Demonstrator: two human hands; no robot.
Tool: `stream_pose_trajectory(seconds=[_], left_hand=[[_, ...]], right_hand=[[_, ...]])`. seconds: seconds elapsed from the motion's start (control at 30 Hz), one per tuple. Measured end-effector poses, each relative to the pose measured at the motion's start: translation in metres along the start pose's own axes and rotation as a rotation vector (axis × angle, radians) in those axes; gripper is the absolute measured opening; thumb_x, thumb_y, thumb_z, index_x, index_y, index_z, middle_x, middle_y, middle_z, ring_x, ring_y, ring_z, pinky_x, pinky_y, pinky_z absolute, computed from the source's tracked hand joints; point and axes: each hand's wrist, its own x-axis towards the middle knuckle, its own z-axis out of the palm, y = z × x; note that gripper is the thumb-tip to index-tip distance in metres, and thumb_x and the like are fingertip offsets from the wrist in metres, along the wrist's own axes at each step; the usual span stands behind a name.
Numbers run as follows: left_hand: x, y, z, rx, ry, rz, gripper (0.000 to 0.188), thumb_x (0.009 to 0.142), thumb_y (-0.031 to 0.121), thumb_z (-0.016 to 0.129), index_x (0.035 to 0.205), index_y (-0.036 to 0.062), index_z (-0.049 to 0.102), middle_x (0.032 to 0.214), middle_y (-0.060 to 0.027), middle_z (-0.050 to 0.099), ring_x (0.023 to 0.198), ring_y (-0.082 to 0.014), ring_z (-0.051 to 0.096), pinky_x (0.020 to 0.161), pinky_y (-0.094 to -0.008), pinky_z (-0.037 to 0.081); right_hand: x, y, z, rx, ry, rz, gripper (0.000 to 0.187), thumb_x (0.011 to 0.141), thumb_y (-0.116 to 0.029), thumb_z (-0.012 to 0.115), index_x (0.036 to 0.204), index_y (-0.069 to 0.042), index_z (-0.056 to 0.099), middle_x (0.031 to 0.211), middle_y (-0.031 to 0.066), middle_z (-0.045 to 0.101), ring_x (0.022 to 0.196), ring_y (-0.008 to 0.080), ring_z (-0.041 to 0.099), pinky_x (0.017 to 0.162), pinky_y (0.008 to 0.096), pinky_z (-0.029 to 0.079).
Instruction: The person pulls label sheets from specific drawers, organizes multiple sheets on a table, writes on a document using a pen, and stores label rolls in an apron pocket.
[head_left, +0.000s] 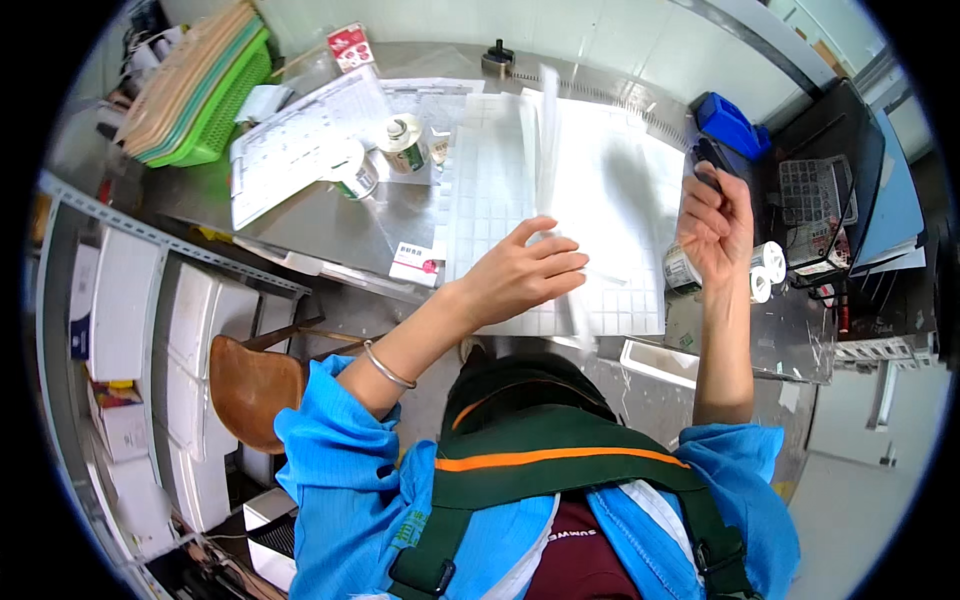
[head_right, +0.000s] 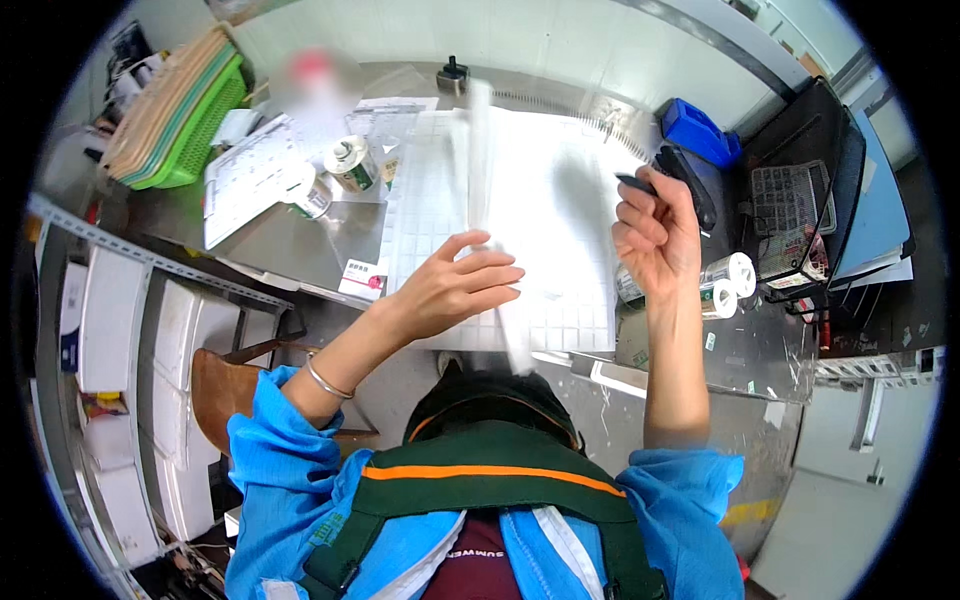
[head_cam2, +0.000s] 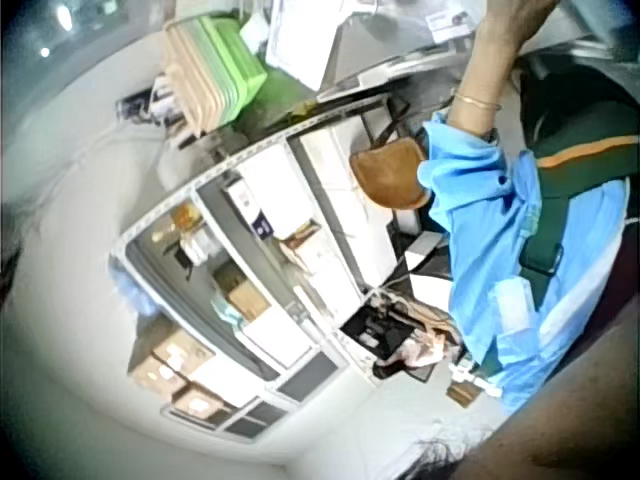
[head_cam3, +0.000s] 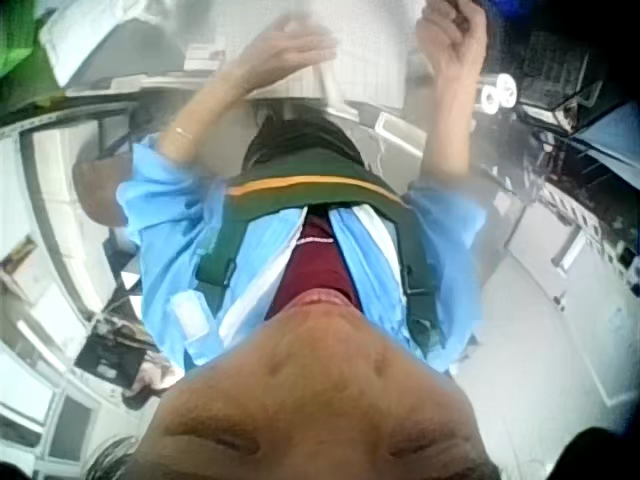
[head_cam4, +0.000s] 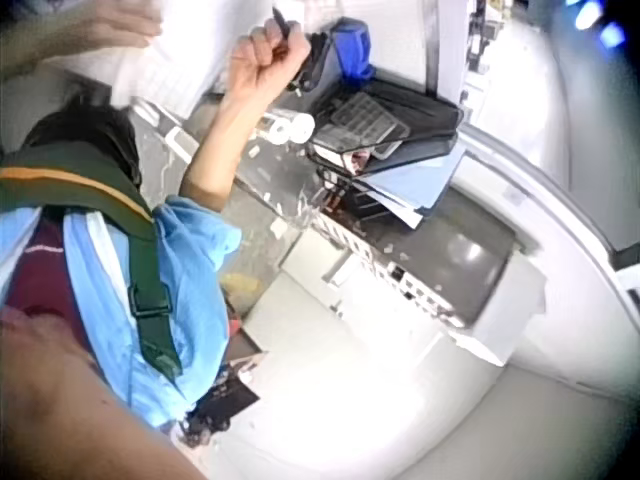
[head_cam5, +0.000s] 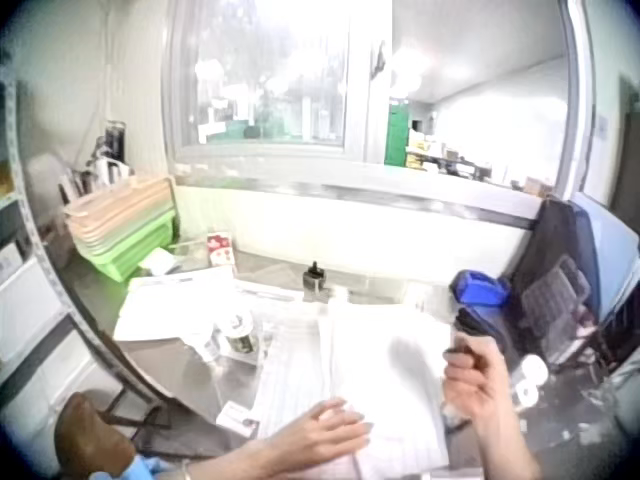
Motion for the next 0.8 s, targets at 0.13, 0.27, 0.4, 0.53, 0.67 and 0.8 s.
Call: stream_pose_trajectory(seconds=[0.13,0.27,0.4,0.53,0.67,0.8], left_hand=[[-0.030,-0.019,0.027,-0.163,-0.040,-0.115,0.016,0.080,0.010,0.056,0.094,0.0127,0.062,0.107,-0.0007,0.061,0.110,-0.0157,0.052,0.102,-0.0407,0.033],[-0.030,-0.023,0.021,-0.211,-0.037,-0.123,0.020,0.078,0.012,0.055,0.097,0.0110,0.062,0.108,-0.0031,0.060,0.112,-0.0190,0.052,0.104,-0.0418,0.033],[-0.030,-0.026,0.022,-0.320,-0.022,-0.173,0.021,0.075,0.009,0.058,0.095,0.0082,0.061,0.106,-0.0049,0.060,0.111,-0.0221,0.052,0.101,-0.0392,0.038],[-0.033,-0.032,0.024,-0.355,0.002,-0.209,0.020,0.075,0.009,0.058,0.095,0.0073,0.061,0.107,-0.0061,0.060,0.113,-0.0227,0.052,0.100,-0.0377,0.040],[-0.034,-0.031,0.026,-0.382,0.004,-0.215,0.020,0.076,0.010,0.058,0.096,0.0073,0.061,0.108,-0.0060,0.060,0.113,-0.0230,0.052,0.100,-0.0377,0.040],[-0.035,-0.031,0.027,-0.397,0.012,-0.236,0.020,0.076,0.010,0.059,0.096,0.0073,0.061,0.107,-0.0060,0.060,0.112,-0.0231,0.053,0.100,-0.0378,0.040]], right_hand=[[0.003,0.049,0.002,-0.068,-0.019,-0.043,0.035,0.088,-0.024,0.048,0.115,-0.002,0.053,0.081,0.0114,0.063,0.060,0.0147,0.051,0.058,0.0296,0.043],[0.044,0.093,-0.015,-0.596,0.251,-0.134,0.021,0.087,-0.011,0.055,0.106,-0.001,0.053,0.085,0.0108,0.063,0.071,0.0165,0.058,0.071,0.0294,0.047],[0.061,0.128,-0.029,-1.024,0.279,-0.148,0.013,0.080,-0.004,0.064,0.084,-0.004,0.051,0.076,0.0022,0.057,0.065,0.0067,0.052,0.059,0.0208,0.042],[0.069,0.134,-0.037,-1.281,0.257,-0.119,0.014,0.079,-0.006,0.064,0.079,-0.006,0.050,0.066,-0.0023,0.051,0.062,0.0030,0.045,0.056,0.0191,0.036],[0.069,0.131,-0.043,-1.543,0.095,-0.215,0.015,0.074,-0.006,0.065,0.070,-0.005,0.050,0.059,0.0014,0.049,0.057,0.0105,0.044,0.055,0.0273,0.037],[0.071,0.131,-0.040,-1.613,0.071,-0.196,0.015,0.072,-0.010,0.064,0.068,-0.005,0.050,0.061,0.0042,0.049,0.060,0.0170,0.044,0.058,0.0300,0.037]])
